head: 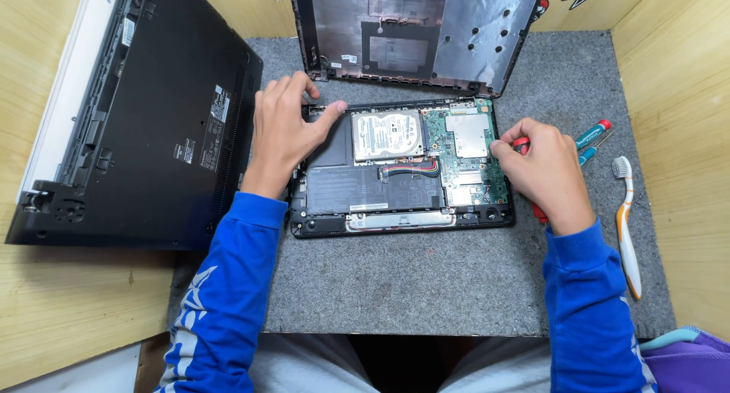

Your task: Disassembling a laptop to clean and access internal components using a screwdriver and brush.

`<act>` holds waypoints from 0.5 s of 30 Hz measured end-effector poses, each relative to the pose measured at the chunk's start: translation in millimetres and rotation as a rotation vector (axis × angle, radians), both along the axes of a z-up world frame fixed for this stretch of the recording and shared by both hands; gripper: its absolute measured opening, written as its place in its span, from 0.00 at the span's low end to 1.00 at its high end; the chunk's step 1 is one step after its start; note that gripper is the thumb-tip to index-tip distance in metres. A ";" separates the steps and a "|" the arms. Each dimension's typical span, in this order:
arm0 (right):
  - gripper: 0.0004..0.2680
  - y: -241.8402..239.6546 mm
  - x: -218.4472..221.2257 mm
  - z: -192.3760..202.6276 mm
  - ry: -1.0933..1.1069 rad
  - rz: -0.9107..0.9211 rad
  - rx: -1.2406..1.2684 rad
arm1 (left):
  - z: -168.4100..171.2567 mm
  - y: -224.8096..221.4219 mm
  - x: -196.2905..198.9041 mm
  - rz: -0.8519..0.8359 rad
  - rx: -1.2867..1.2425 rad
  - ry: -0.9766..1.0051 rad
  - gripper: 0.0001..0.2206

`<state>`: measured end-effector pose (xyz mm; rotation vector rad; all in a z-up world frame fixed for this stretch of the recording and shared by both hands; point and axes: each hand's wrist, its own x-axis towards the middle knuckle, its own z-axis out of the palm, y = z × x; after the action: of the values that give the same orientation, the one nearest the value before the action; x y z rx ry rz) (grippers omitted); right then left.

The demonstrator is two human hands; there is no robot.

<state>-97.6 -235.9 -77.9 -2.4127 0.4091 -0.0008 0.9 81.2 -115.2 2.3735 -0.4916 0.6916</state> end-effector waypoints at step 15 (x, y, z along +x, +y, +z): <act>0.07 5.6 -7.6 28.9 0.368 0.077 0.057 | 34.7 -29.9 -20.3 -0.530 0.377 0.328 0.37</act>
<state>-105.2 -230.3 -49.0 -2.3698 0.4729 0.4877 -19.4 51.3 -80.5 2.4586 -1.1218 -0.0359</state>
